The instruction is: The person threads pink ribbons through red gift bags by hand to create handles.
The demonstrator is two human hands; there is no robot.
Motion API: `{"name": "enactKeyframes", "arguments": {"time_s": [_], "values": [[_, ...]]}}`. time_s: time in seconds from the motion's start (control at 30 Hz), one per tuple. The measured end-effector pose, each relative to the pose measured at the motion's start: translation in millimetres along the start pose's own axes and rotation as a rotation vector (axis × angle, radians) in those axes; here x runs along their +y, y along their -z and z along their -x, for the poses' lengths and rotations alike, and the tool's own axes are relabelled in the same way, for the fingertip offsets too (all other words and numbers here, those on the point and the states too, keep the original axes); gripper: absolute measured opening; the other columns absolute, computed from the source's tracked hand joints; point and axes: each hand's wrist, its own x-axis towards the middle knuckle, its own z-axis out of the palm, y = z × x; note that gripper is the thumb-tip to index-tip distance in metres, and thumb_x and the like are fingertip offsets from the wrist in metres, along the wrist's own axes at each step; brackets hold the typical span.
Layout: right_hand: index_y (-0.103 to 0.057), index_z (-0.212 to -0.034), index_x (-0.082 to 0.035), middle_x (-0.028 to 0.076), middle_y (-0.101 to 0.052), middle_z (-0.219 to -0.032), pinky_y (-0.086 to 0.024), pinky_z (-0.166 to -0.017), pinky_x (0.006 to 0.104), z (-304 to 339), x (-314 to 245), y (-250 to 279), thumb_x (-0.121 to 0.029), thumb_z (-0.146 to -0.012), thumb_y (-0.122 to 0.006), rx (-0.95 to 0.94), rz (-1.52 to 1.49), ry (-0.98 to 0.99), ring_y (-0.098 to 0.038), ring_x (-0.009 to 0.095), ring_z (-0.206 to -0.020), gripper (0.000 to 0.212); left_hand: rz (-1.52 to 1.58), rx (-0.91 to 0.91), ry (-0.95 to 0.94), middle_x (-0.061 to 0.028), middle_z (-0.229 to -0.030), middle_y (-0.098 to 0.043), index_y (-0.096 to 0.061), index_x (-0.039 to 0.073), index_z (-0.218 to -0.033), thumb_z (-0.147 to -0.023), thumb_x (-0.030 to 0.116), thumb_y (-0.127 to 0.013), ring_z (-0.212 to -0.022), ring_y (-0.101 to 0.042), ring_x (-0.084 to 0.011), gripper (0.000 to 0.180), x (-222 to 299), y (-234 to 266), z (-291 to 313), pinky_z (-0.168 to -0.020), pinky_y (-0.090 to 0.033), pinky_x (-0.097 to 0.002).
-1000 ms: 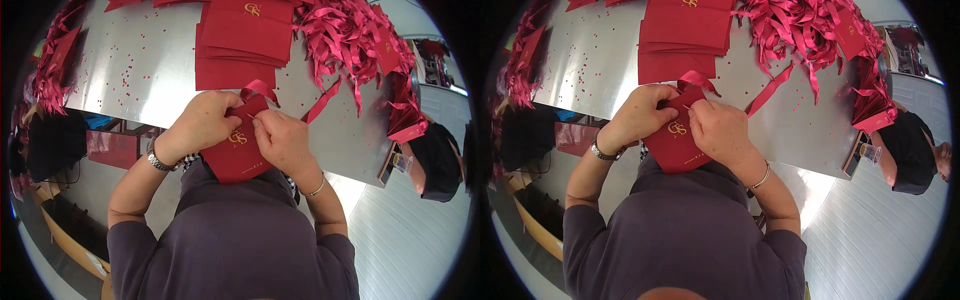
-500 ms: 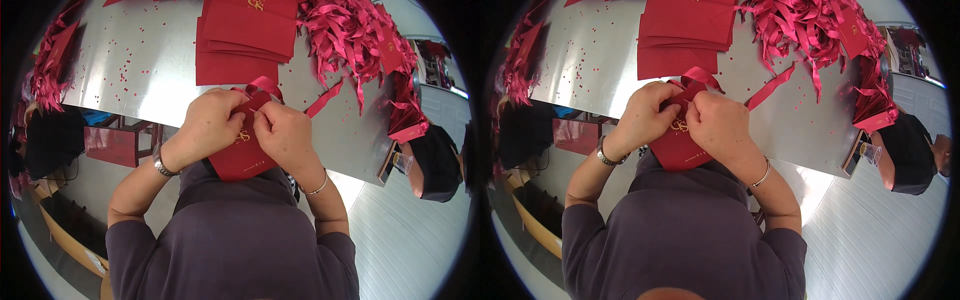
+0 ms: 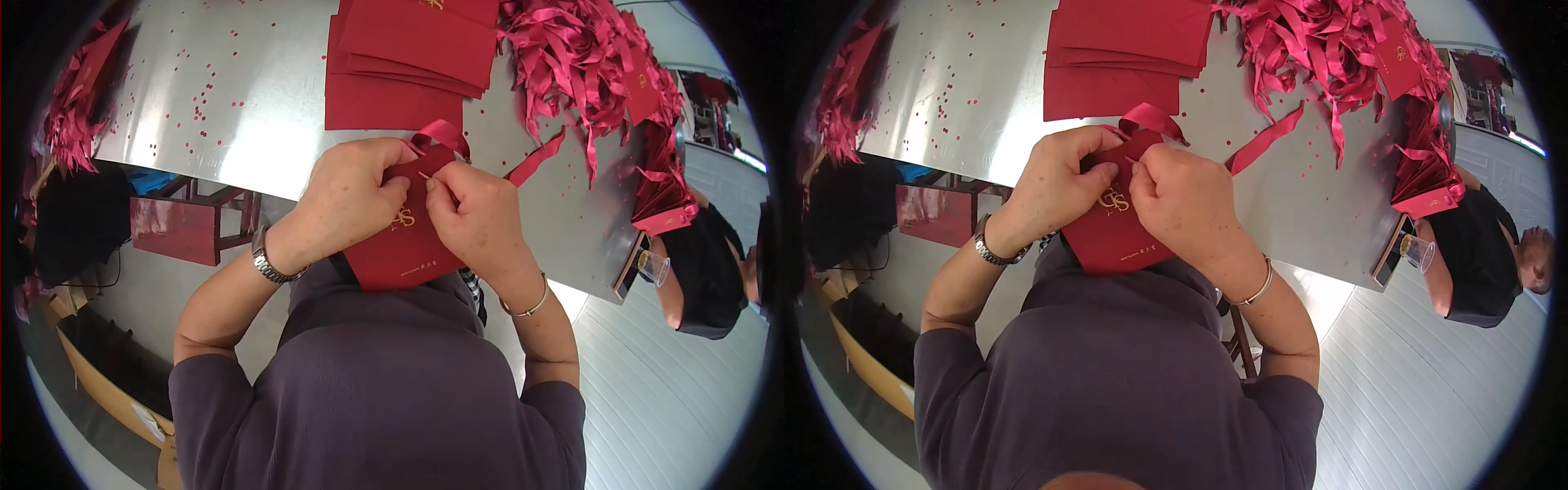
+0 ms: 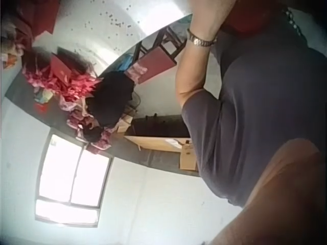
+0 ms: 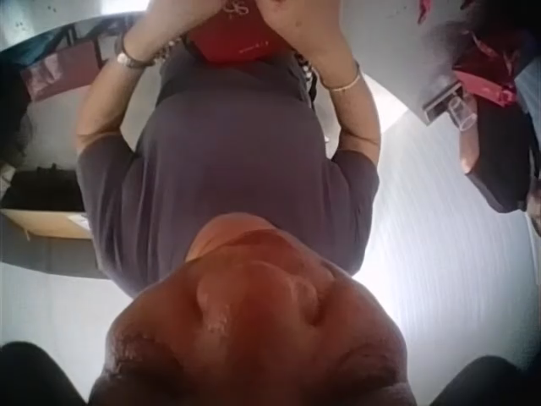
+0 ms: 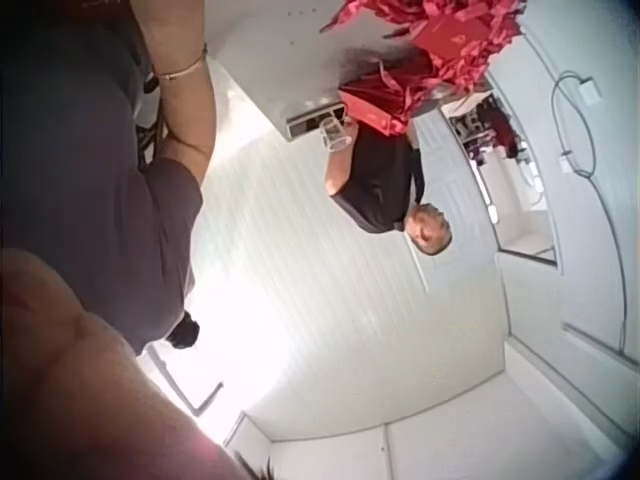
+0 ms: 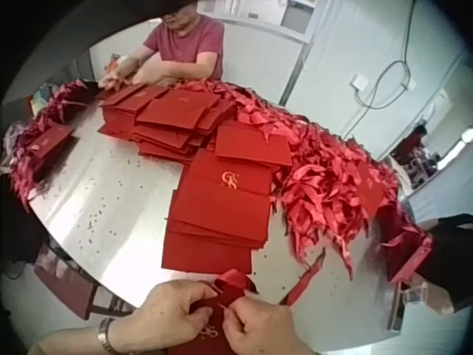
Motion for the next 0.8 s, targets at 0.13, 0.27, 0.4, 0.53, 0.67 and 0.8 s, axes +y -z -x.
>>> {"name": "enactKeyframes", "arguments": {"time_s": [0.13, 0.27, 0.4, 0.53, 0.67, 0.8], "values": [[-0.053, -0.069, -0.004, 0.013, -0.058, -0.062, -0.047, -0.051, 0.0425, 2.9, -3.1, 0.2, -0.012, -0.081, -0.064, 0.016, -0.027, -0.023, -0.059, 0.032, -0.056, 0.018, 0.004, 0.028, -0.040, -0.0132, -0.086, -0.069, -0.065, -0.002, -0.100, -0.080, -0.001, -0.063, -0.078, -0.066, -0.0187, 0.020, -3.7, 0.1, 1.9, -0.072, -0.051, -0.0305], [-0.052, -0.069, -0.004, 0.012, -0.057, -0.062, -0.046, -0.050, 0.0414, 1.0, -0.2, -1.1, -0.011, -0.080, -0.064, 0.027, -0.023, -0.007, -0.059, 0.031, -0.055, 0.018, -0.008, 0.021, -0.043, -0.0139, -0.087, -0.068, -0.065, -0.001, -0.100, -0.079, -0.001, -0.063, -0.078, -0.067, -0.0217, 0.021, -4.9, -0.6, 0.7, -0.072, -0.051, -0.0315], [-0.053, -0.069, -0.004, 0.012, -0.058, -0.062, -0.047, -0.049, 0.0404, -3.5, -1.0, -2.1, -0.012, -0.079, -0.064, 0.033, 0.048, 0.063, -0.060, 0.031, -0.054, 0.017, -0.034, 0.002, -0.056, -0.0157, -0.089, -0.068, -0.065, -0.001, -0.100, -0.079, -0.001, -0.062, -0.080, -0.067, -0.0267, 0.022, -0.9, 1.3, -0.9, -0.073, -0.051, -0.0333], [-0.056, -0.074, -0.004, 0.014, -0.060, -0.065, -0.048, -0.051, 0.0431, -12.8, -11.1, -0.2, -0.013, -0.082, -0.063, -0.143, 0.271, 0.080, -0.062, 0.033, -0.058, 0.014, -0.022, 0.092, -0.245, -0.0175, -0.085, -0.067, -0.066, 0.002, -0.097, -0.079, 0.005, -0.058, -0.080, -0.065, -0.0361, 0.020, -6.1, -8.1, -0.7, -0.072, -0.052, -0.0434], [-0.055, -0.074, -0.005, 0.012, -0.060, -0.065, -0.047, -0.050, 0.0420, -15.2, -9.7, 2.3, -0.013, -0.083, -0.064, -0.145, 0.273, 0.149, -0.061, 0.032, -0.057, 0.014, 0.083, 0.006, -0.184, -0.0135, -0.086, -0.068, -0.066, -0.001, -0.102, -0.085, 0.003, -0.057, -0.081, -0.065, -0.0259, 0.019, -13.2, 4.3, -1.2, -0.073, -0.052, -0.0352], [-0.054, -0.073, -0.007, 0.009, -0.058, -0.061, -0.048, -0.048, 0.0384, -6.1, -10.8, 4.4, -0.014, -0.081, -0.066, -0.095, 0.217, 0.221, -0.061, 0.027, -0.054, 0.016, 0.417, -0.370, 0.182, -0.0031, -0.084, -0.067, -0.066, -0.004, -0.107, -0.092, 0.004, -0.056, -0.081, -0.061, -0.0111, 0.020, -6.5, 36.0, -21.8, -0.076, -0.050, -0.0264]]}}
